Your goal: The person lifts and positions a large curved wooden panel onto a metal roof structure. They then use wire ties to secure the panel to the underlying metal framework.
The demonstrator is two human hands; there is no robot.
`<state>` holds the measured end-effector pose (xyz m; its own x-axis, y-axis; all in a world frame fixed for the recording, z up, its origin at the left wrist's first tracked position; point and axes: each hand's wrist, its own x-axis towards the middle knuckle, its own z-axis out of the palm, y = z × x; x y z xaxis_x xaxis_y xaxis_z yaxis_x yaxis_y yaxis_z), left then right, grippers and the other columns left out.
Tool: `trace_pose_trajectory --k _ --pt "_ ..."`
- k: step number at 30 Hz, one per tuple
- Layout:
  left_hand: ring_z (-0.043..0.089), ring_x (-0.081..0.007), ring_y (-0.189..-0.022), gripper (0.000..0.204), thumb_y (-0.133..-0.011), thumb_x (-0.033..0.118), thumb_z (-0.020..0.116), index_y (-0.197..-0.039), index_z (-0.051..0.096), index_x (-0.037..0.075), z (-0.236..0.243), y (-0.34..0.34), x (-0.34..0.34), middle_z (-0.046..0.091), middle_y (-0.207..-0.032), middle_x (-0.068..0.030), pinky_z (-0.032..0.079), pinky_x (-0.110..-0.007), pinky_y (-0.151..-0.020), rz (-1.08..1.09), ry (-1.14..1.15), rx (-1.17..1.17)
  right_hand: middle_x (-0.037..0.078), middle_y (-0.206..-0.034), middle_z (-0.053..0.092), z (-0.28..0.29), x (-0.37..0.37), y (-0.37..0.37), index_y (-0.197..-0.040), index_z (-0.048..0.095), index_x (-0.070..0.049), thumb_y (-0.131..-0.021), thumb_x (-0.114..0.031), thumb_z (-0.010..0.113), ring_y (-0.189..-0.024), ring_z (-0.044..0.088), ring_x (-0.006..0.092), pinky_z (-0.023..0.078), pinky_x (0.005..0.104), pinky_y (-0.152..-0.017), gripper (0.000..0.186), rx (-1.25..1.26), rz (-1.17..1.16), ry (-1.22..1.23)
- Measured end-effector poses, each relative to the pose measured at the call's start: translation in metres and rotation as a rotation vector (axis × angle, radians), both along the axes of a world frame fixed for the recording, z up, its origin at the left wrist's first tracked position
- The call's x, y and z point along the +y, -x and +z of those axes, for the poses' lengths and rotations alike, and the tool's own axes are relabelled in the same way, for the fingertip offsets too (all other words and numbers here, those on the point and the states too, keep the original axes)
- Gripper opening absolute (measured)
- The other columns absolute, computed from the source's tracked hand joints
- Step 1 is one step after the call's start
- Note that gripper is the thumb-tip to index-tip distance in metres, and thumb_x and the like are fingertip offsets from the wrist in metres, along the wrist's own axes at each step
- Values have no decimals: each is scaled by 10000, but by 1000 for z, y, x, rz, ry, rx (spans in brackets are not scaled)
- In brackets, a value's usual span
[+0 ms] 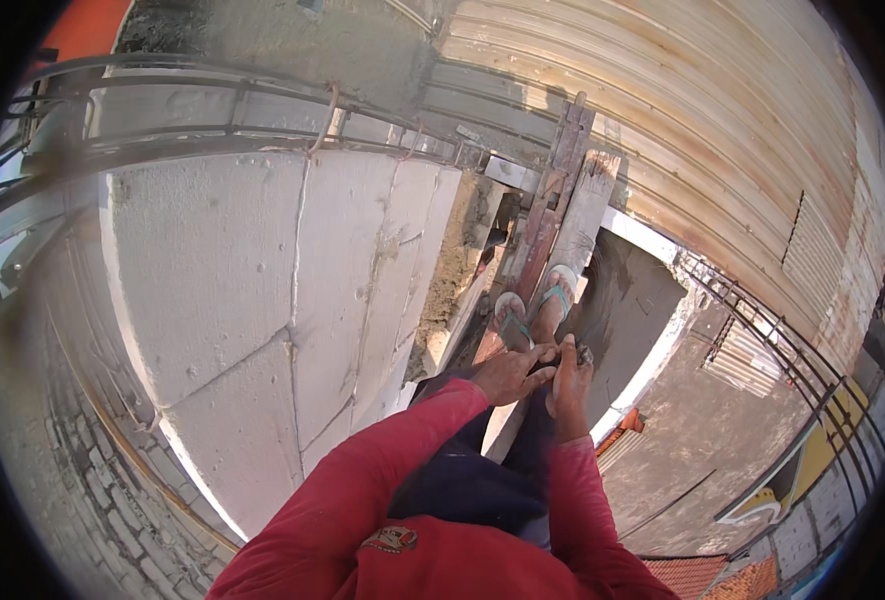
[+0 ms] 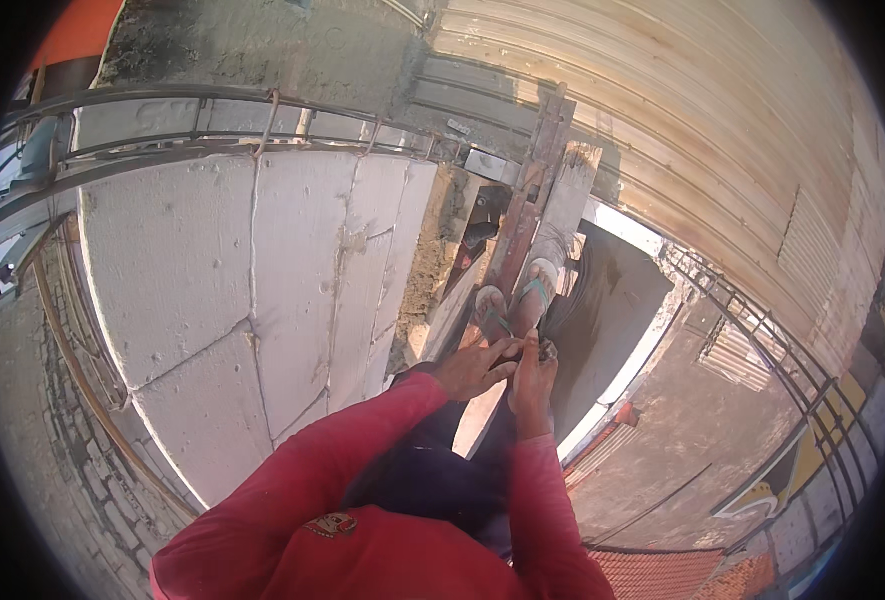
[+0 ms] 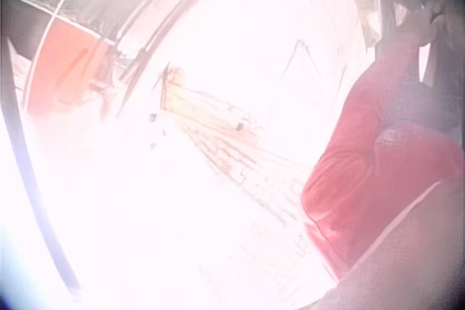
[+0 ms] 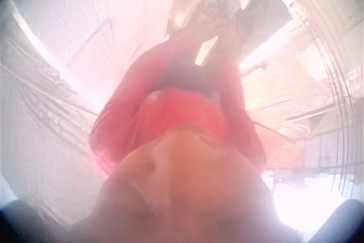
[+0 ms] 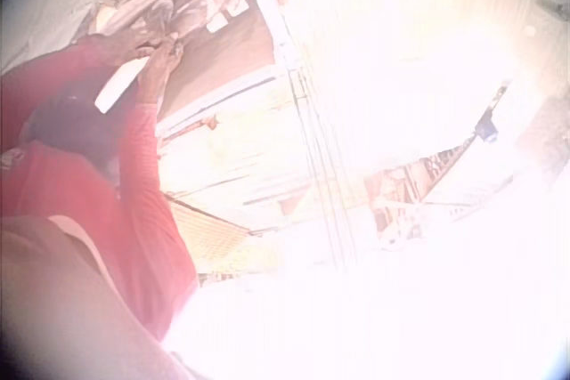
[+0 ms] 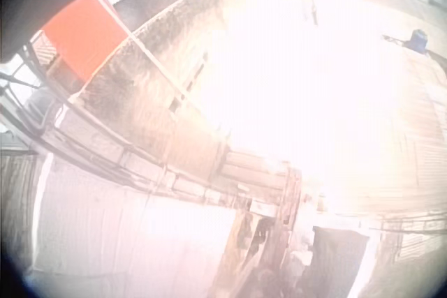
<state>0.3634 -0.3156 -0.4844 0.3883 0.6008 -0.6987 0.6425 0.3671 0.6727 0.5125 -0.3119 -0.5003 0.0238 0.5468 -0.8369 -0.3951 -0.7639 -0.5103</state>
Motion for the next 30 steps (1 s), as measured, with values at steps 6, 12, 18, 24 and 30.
trace_pose_trajectory --k 6,12,18,24,30 --pt "629 -419 -1097 589 -1030 531 409 -1392 465 70 93 -3 -14 647 -1147 -284 479 -473 -950 166 -85 -207 100 -956 653 108 5 -18 -1124 613 21 -1041 -386 530 -849 643 165 546 302 -747 424 57 86 -51" --pt "656 -290 -1018 476 -1069 407 374 -1253 600 30 118 5 -21 672 -1043 -194 483 -406 -887 238 -234 -356 141 -1098 664 186 9 -35 -1303 524 10 -1011 -519 517 -981 667 243 563 378 -837 605 -152 63 -68" --pt "688 -255 -947 405 -1059 340 361 -1186 632 69 154 42 -33 696 -992 -145 528 -403 -778 318 -170 -201 62 -781 571 320 41 -27 -936 530 -18 -1038 -432 498 -688 572 154 569 330 -733 428 -476 67 -456" --pt "695 -222 -805 373 -1050 337 370 -1149 621 80 108 9 -61 696 -863 -104 535 -371 -737 535 -368 -281 77 -847 502 473 24 150 -1074 478 -28 -926 -170 704 -664 510 164 460 356 -571 305 -427 1394 -1077" --pt "686 -203 -805 364 -1052 325 383 -1159 619 69 157 0 -66 694 -874 -97 531 -356 -727 767 -263 -471 138 -976 528 482 -75 311 -1233 605 -93 -804 -300 781 -765 635 278 556 384 -647 508 -232 1841 -2073"
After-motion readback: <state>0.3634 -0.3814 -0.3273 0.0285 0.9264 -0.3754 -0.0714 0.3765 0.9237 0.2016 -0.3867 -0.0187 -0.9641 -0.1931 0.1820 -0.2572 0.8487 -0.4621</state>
